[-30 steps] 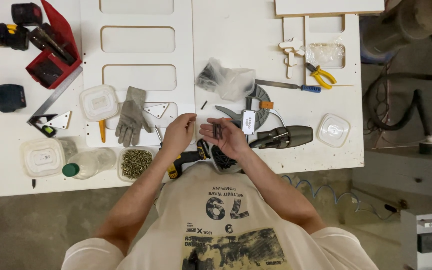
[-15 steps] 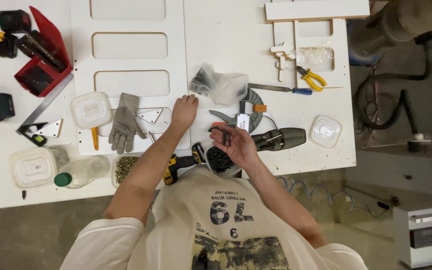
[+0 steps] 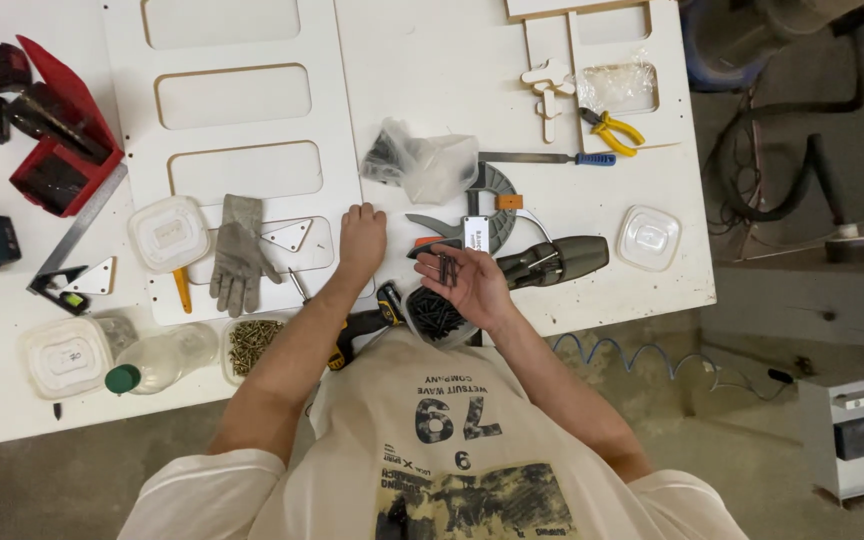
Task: The person sorts small metal screws by hand on a white workbench, separating them into piles. They then open a drawer containing multiple white plastic containers, select one, and place the sorted screws inside before closing the container and returning it to the drawer.
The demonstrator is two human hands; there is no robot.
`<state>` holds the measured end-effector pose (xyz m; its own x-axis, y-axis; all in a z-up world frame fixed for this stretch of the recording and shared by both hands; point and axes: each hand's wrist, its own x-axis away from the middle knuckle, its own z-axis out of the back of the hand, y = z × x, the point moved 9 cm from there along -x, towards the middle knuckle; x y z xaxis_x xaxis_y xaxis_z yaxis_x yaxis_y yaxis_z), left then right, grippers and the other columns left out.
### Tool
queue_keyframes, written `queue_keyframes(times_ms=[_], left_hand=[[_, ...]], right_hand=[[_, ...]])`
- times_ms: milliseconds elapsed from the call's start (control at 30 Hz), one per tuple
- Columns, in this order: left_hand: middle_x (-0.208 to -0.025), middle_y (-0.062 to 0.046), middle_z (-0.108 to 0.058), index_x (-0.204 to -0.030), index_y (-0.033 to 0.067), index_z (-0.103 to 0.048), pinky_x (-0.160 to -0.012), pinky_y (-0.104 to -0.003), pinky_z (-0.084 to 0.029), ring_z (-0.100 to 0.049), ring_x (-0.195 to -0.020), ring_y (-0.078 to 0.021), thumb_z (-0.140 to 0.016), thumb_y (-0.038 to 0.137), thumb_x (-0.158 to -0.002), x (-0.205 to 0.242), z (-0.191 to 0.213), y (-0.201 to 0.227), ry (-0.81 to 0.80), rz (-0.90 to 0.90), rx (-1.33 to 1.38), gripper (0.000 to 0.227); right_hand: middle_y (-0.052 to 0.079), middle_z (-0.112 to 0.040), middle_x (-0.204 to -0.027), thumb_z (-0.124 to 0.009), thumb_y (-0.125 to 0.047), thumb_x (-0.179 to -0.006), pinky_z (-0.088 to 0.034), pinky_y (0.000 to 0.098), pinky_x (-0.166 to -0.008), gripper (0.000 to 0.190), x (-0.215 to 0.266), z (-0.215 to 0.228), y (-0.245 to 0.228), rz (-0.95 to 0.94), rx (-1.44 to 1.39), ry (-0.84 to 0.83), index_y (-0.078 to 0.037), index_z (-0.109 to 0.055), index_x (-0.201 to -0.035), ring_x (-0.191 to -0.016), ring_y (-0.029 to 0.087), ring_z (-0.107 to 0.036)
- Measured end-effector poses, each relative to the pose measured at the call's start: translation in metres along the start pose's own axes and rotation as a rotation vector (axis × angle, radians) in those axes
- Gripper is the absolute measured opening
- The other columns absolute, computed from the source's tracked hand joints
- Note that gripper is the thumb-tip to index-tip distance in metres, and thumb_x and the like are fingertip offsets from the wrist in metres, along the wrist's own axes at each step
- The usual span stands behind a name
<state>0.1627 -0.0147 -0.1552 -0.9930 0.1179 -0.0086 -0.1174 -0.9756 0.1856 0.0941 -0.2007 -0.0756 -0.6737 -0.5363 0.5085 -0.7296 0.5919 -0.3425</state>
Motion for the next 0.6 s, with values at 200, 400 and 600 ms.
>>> queue_keyframes(times_ms=[200, 400, 600], left_hand=[[-0.106, -0.008, -0.062, -0.108, 0.0097, -0.072, -0.080, -0.041, -0.059, -0.072, -0.094, -0.0297, -0.071, 0.006, -0.091, 0.022, 0.027, -0.008, -0.040, 0.298, 0.661, 0.018], [-0.102, -0.015, -0.071, -0.109, 0.0053, -0.074, -0.076, -0.037, -0.062, -0.075, -0.091, -0.0283, -0.089, 0.013, -0.076, 0.059, 0.139, 0.056, -0.181, 0.447, 1.226, 0.037], [-0.092, -0.008, -0.063, -0.102, 0.0109, -0.070, -0.067, -0.038, -0.060, -0.071, -0.082, -0.0283, -0.068, 0.019, -0.097, 0.079, 0.146, 0.066, 0.053, 0.067, 0.652, 0.010]], right_hand=[[0.027, -0.065, -0.134, -0.049, -0.042, -0.095, -0.047, 0.0535, -0.114, 0.060, -0.005, 0.007, 0.004, -0.012, 0.044, 0.031, -0.001, -0.061, -0.138, -0.126, 0.039, -0.064], [0.024, -0.071, -0.123, -0.052, -0.044, -0.095, -0.052, 0.0525, -0.109, 0.059, -0.011, 0.020, 0.021, -0.066, 0.028, 0.013, -0.003, -0.064, -0.136, -0.113, 0.035, -0.071], [0.025, -0.069, -0.128, -0.048, -0.043, -0.099, -0.053, 0.0538, -0.107, 0.056, -0.002, 0.000, 0.013, -0.039, 0.032, 0.010, -0.004, -0.064, -0.135, -0.117, 0.037, -0.069]])
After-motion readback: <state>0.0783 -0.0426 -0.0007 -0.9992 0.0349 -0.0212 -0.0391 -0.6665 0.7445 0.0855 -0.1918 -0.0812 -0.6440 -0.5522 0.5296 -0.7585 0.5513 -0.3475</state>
